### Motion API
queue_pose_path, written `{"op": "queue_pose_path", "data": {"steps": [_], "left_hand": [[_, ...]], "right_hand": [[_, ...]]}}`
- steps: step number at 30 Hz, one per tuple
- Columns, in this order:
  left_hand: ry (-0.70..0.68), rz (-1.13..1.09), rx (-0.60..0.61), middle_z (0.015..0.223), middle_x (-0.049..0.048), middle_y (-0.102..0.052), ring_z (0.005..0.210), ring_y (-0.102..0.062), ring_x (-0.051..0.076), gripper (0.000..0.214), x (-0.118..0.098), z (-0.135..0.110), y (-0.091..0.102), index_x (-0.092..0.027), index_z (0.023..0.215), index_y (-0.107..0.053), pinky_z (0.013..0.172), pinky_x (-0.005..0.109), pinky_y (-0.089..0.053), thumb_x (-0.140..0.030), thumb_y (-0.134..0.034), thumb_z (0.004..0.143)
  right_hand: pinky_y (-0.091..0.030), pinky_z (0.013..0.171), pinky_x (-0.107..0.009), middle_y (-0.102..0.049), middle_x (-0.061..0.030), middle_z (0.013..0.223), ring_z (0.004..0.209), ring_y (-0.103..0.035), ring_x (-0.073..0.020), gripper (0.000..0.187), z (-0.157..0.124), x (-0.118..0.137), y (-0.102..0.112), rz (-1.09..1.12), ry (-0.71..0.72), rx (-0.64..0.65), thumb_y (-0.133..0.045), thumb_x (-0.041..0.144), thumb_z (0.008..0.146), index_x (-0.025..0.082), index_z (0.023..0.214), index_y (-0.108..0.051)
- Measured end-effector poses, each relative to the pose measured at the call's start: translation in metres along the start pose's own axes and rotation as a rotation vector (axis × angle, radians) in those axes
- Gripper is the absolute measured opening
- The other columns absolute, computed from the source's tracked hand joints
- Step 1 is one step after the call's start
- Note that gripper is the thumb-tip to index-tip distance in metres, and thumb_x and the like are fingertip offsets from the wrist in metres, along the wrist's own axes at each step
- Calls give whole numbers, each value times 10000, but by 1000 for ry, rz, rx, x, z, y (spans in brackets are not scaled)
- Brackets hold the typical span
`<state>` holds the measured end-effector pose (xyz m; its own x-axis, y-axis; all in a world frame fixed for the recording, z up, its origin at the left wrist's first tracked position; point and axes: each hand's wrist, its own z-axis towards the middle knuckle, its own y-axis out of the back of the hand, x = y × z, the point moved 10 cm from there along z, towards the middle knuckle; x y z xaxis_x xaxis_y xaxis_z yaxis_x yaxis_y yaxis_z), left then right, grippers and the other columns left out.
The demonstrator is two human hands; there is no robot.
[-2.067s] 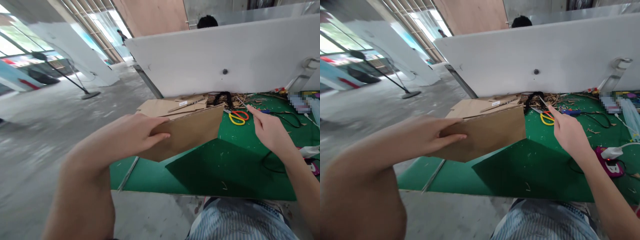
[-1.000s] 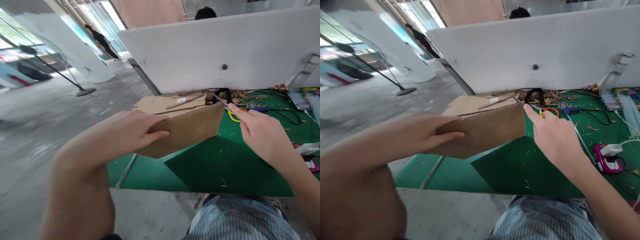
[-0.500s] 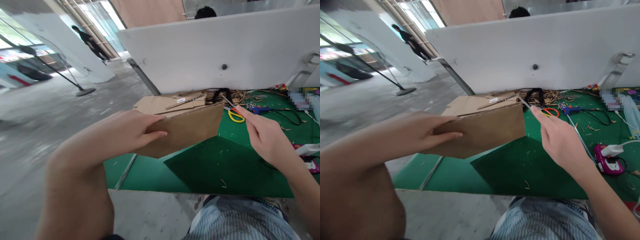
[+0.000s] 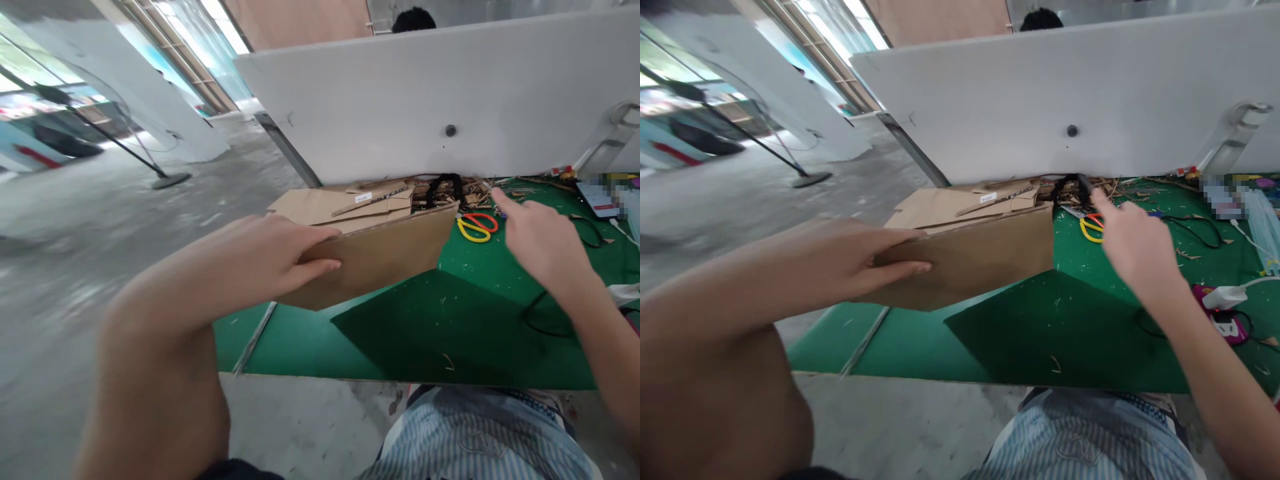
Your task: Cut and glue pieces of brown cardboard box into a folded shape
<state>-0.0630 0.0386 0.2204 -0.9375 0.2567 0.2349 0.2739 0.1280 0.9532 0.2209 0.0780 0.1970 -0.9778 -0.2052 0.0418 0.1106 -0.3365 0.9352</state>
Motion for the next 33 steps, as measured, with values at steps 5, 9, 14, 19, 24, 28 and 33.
{"op": "queue_pose_path", "data": {"steps": [5,9,14,19,24,28,33], "left_hand": [[16,-85,-6,729,12,-653,647,-574,186,368,10,1,-4,-206,763,-624,607,288,-350,-502,-431,866],[7,-51,-28,699,0,-641,639,-570,185,367,9,2,-4,-216,777,-625,602,284,-346,-508,-422,870],[-5,2,-30,724,6,-645,681,-578,202,382,1,0,-1,-229,823,-628,605,288,-335,-532,-400,872],[-9,1,-17,733,27,-646,679,-574,218,357,-5,-3,4,-214,828,-623,615,304,-328,-481,-396,897],[-27,-54,-10,758,33,-664,718,-597,236,363,-9,-1,3,-230,805,-610,630,322,-338,-503,-387,890],[-39,-135,-59,716,41,-655,655,-578,230,332,-16,2,6,-231,706,-586,615,331,-337,-487,-432,852],[-51,-186,-87,647,35,-614,625,-562,224,331,-20,8,4,-233,645,-532,607,332,-347,-493,-454,834]], "right_hand": [[-431,648,-318,-690,-117,899,735,-615,-218,486,1,-23,-10,311,65,-77,-343,280,936,187,1380,-515],[-396,524,-262,-606,-30,714,563,-514,-138,454,-5,-3,-14,754,28,-55,-475,421,907,223,1306,-559],[-286,443,-210,-477,30,631,490,-357,-63,333,8,19,-23,1255,-78,-31,-640,437,800,188,1019,-668],[-241,425,-202,-490,24,662,494,-328,-48,216,26,36,-24,1415,-42,27,-669,382,770,193,871,-692],[-155,372,-198,-368,72,561,423,-234,-29,128,22,40,-33,1611,-168,114,-675,314,765,194,788,-636],[-128,339,-185,-287,95,548,406,-174,-26,142,15,50,-46,1914,-326,275,-689,283,749,196,815,-599],[-175,338,-165,-384,86,644,421,-180,-16,247,21,31,-33,2067,-327,139,-717,338,735,216,791,-509]]}}
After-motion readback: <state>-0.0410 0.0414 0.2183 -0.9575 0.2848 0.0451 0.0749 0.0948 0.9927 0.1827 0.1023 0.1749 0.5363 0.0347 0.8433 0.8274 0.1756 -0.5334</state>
